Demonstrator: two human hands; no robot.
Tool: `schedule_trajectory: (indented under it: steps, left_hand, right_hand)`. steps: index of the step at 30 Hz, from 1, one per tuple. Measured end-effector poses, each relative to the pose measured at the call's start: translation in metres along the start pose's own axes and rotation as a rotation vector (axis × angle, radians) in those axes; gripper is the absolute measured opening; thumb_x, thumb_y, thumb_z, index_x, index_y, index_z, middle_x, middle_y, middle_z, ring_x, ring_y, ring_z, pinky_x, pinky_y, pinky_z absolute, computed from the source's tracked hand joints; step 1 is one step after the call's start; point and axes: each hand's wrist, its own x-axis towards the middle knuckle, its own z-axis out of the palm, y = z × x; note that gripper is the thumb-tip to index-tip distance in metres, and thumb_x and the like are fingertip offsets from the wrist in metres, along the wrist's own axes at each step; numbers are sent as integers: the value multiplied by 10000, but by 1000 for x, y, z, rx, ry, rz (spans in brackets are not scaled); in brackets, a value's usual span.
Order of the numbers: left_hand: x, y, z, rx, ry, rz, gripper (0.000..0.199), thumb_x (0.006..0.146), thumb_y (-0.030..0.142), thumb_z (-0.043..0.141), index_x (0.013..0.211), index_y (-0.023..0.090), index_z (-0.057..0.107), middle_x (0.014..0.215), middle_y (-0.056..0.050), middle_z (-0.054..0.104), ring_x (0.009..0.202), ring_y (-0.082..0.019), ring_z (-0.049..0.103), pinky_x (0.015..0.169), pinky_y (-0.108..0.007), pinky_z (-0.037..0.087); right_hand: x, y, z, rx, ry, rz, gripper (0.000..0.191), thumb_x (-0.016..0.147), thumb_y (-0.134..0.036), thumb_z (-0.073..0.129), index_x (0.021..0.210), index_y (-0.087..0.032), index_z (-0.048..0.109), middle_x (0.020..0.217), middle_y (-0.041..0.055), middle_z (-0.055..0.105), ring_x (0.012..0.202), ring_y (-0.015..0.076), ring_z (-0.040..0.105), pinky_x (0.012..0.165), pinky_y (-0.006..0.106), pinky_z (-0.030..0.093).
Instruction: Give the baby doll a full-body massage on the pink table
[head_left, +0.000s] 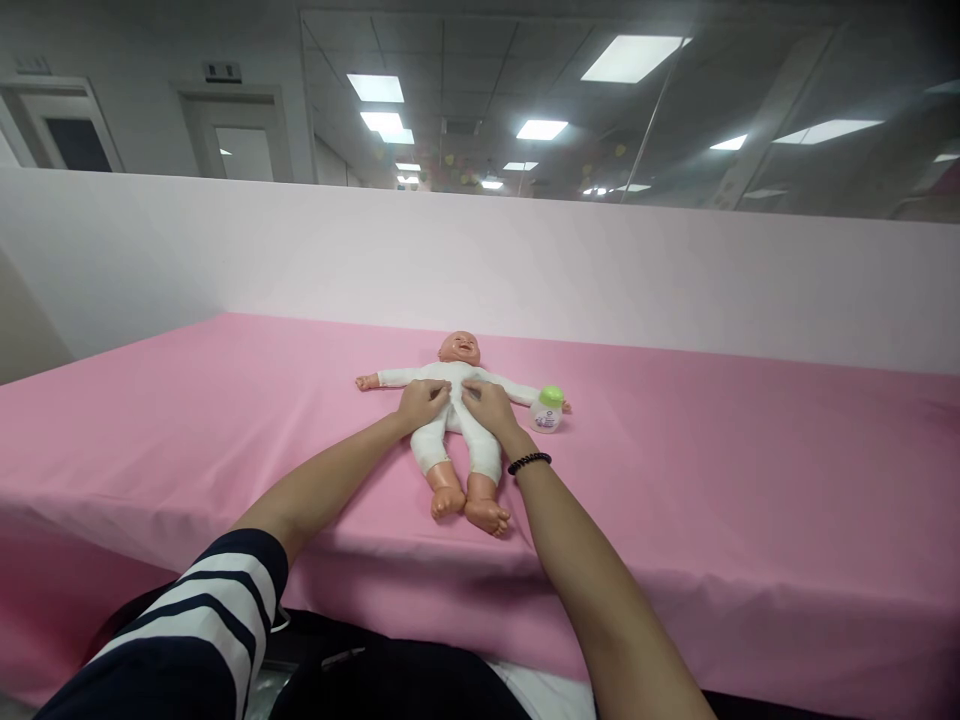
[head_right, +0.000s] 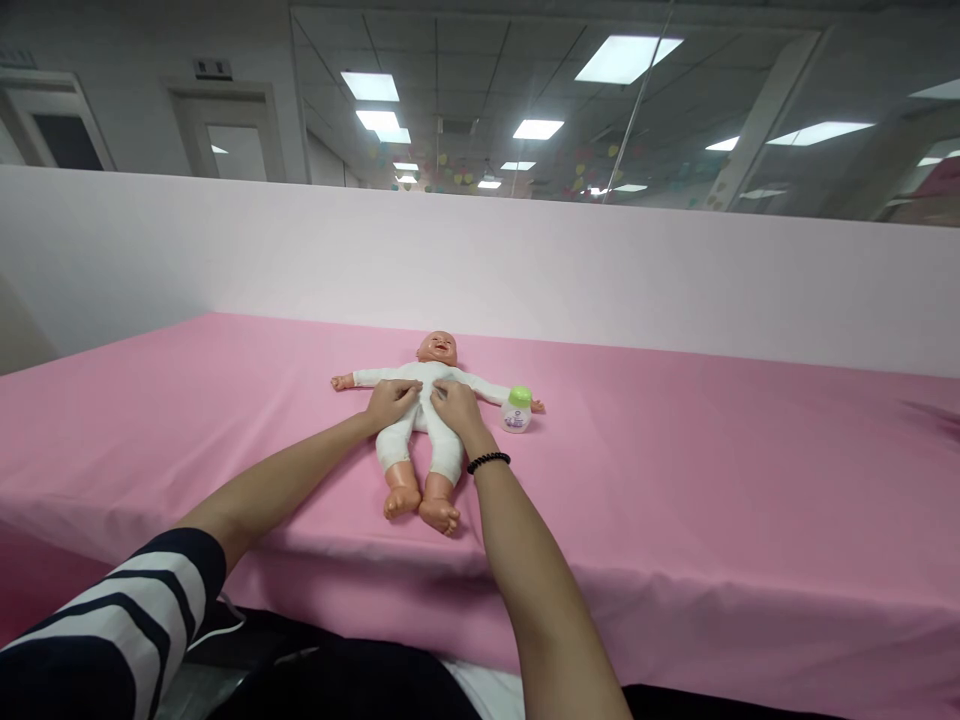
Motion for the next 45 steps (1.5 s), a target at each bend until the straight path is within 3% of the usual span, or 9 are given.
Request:
schedule_trajectory:
  steps: [5,11,16,19,22,28,34,40,45]
  left_hand:
    - [7,-7,2,-78,-170,82,487,917,215,508,1363,170,699,1445,-75,651,1469,-290,499,1248,-485,373]
    - [12,-13,6,17,-240,-70,588,968,368,509,1528,194,537,1657,-103,403,1591,-323,271,1296,-546,227]
    - [9,-3,4,118,-176,-205,587,974,390,494,1492,116,530,1624,-203,443,1551,-364,355,1243,-518,316]
    - [6,9,-2,221,-145,-231,449,978,391,480,1282,108,653,1393,-227,656,1296,-367,626,1065,-477,478]
    - [2,18,-6,267,-81,-200,325,973,346,482,1043,149,731,1095,-161,777,1022,-312,726,913,-415,524]
    - [-1,11,-5,126,-40,14,294,947,235,519,1022,182,797,1041,-89,814,976,-246,754,924,-362,553]
    - [3,-1,-2,-96,-170,174,501,887,153,498,1339,192,709,1404,-47,689,1411,-257,568,1206,-426,437]
    - [9,-2,-2,18,-284,25,619,939,299,521,1541,158,511,1646,-74,433,1585,-282,298,1318,-470,225]
    - [7,15,-7,195,-213,-123,497,971,302,476,1402,83,595,1557,-189,536,1473,-308,483,1223,-443,375]
  right_hand:
    - [5,13,6,73,-188,17,548,1008,-278,489,1532,-124,524,1650,133,383,1573,238,312,1306,429,216]
    - [10,22,13,32,-238,139,669,1023,-432,491,1630,-179,368,1733,126,160,1628,289,82,1311,512,102]
    - [4,11,7,-51,-113,204,639,1013,-407,485,1548,-57,473,1653,222,344,1564,332,315,1263,471,277]
    - [1,2,0,-158,11,224,437,985,-348,519,1267,-71,705,1331,232,676,1268,337,636,1080,416,472]
    - [-1,-3,-4,-218,89,209,267,952,-257,547,1031,-124,765,1082,167,768,1046,284,713,936,342,514]
    - [0,-1,-1,-63,99,19,226,918,-160,573,1039,-154,764,1123,91,775,1067,235,709,990,333,518]
    - [5,13,10,131,-72,-54,460,964,-187,504,1394,-104,642,1479,130,604,1410,223,543,1233,367,367]
    - [13,22,17,89,-215,88,633,1019,-333,456,1608,-108,399,1709,117,254,1619,243,164,1328,426,115]
    - [8,11,10,3,-159,184,657,1016,-368,478,1586,-49,409,1690,175,287,1592,282,255,1307,420,188]
